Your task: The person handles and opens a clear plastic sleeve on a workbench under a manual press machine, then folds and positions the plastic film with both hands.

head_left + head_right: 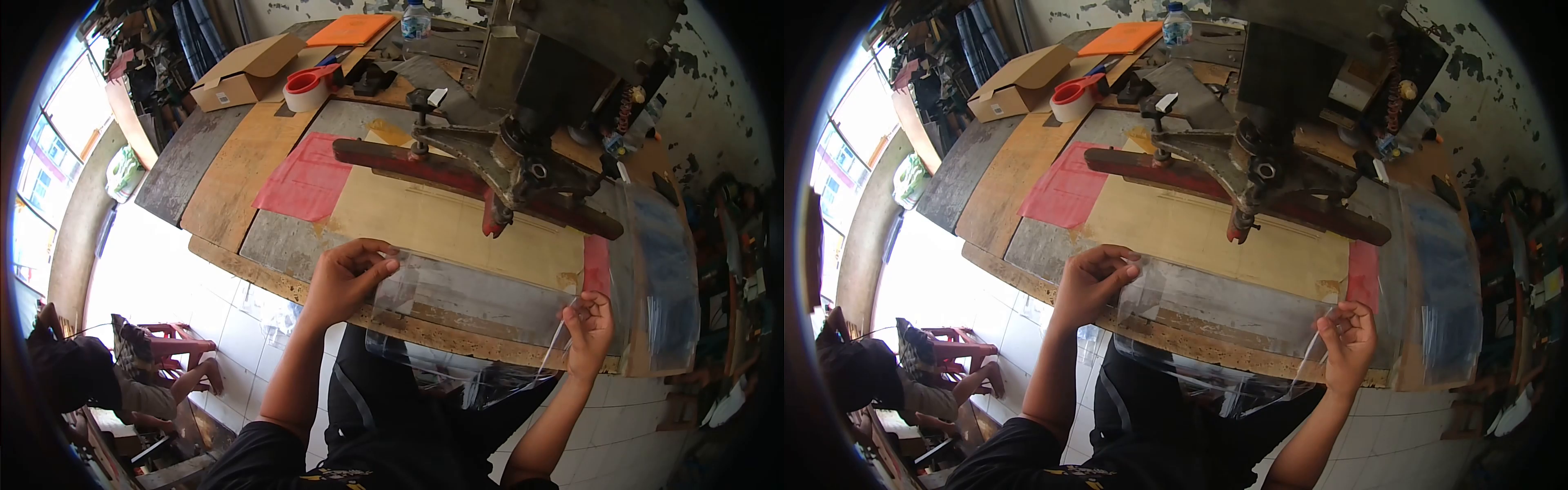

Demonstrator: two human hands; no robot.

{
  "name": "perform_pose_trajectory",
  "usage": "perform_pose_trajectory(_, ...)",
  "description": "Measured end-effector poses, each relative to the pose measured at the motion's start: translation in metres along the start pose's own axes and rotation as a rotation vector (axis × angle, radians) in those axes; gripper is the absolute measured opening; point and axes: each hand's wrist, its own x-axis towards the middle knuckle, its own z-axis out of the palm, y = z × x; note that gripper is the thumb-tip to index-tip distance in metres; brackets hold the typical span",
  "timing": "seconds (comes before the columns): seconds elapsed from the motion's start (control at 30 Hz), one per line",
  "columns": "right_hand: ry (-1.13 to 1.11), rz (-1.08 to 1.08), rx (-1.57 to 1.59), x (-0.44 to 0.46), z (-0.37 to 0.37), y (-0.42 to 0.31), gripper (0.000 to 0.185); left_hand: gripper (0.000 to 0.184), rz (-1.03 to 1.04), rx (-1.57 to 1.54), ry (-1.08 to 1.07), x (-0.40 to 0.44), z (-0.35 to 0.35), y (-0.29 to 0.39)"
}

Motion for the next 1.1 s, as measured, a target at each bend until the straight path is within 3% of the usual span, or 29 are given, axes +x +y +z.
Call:
perform_pose_trajectory(0.57,0.064,-0.031,-0.084,-0.002,0.002,0.002,0.033,0.031,-0.049,-0.035,-0.103,-0.003,-0.005,0.005)
perform_pose_trajectory(0.73,0.090,-0.034,-0.075,-0.001,0.004,0.001,0.030,0.039,0.055,-0.049,-0.170,-0.004,-0.005,0.006)
perform_pose_trajectory(1.1,0.084,-0.043,-0.098,-0.001,0.003,0.004,0.033,0.039,-0.006,0.044,-0.112,-0.004,-0.002,0.015)
